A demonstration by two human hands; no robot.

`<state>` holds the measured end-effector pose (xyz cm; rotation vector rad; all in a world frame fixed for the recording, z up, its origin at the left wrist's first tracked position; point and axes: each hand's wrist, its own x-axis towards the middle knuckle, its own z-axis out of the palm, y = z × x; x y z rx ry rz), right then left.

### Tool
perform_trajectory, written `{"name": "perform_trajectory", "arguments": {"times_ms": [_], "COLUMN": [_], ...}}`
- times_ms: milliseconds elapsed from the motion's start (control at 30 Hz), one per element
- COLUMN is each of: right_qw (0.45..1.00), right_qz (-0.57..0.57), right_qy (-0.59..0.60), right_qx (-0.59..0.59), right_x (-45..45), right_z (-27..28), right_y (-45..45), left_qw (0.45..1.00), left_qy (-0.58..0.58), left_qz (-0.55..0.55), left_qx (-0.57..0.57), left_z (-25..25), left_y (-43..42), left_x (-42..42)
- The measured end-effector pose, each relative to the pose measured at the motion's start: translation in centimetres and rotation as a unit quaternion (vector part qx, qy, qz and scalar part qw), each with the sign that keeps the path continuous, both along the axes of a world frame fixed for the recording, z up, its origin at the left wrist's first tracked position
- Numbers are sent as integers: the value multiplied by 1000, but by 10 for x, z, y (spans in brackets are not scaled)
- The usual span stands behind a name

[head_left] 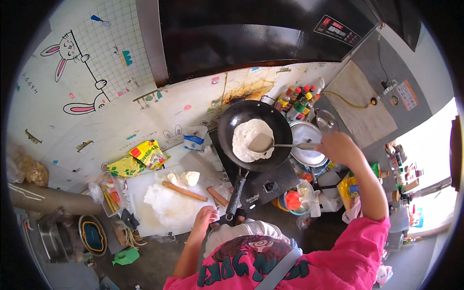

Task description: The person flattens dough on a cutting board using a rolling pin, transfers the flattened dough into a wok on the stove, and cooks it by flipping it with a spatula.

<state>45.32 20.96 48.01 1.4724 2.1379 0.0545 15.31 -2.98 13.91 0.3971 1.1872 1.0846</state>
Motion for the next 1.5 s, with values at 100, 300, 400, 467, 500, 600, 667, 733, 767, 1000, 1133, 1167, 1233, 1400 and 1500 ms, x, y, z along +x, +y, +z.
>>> {"name": "perform_trajectory", "arguments": {"times_ms": [100,300,400,467,500,600,667,733,767,1000,1133,1167,1233,1400,1500], "right_qw": [991,940,918,899,890,883,873,866,864,855,856,856,852,847,835], "right_qz": [-11,-137,-171,-184,-189,-199,-193,-188,-184,-161,-130,-127,-114,-105,-123], "right_qy": [110,269,305,344,363,380,401,423,433,475,490,494,506,516,532], "right_qx": [80,158,185,198,202,193,199,188,180,129,99,85,76,67,63], "right_x": [40,71,80,86,89,101,112,123,129,179,202,205,208,214,217], "right_z": [-36,-80,-91,-101,-105,-115,-128,-141,-146,-164,-175,-176,-177,-191,-203], "right_y": [-21,-72,-93,-104,-108,-110,-104,-94,-88,-55,-29,-22,-12,-2,-7], "left_qw": [996,960,953,960,965,973,979,983,985,992,994,994,994,992,992], "left_qy": [-73,-212,-243,-227,-214,-201,-180,-168,-162,-120,-74,-60,-43,-17,-20], "left_qz": [-51,-170,-164,-144,-137,-94,-75,-55,-43,12,41,45,57,67,65], "left_qx": [7,-74,-79,-78,-70,-64,-50,-45,-48,-47,-66,-75,-78,-107,-107], "left_z": [26,51,45,44,44,47,53,55,57,74,88,90,99,107,117], "left_y": [25,95,95,90,87,77,74,71,70,63,64,64,64,68,68], "left_x": [20,52,60,69,76,98,112,125,131,163,178,182,191,200,202]}}
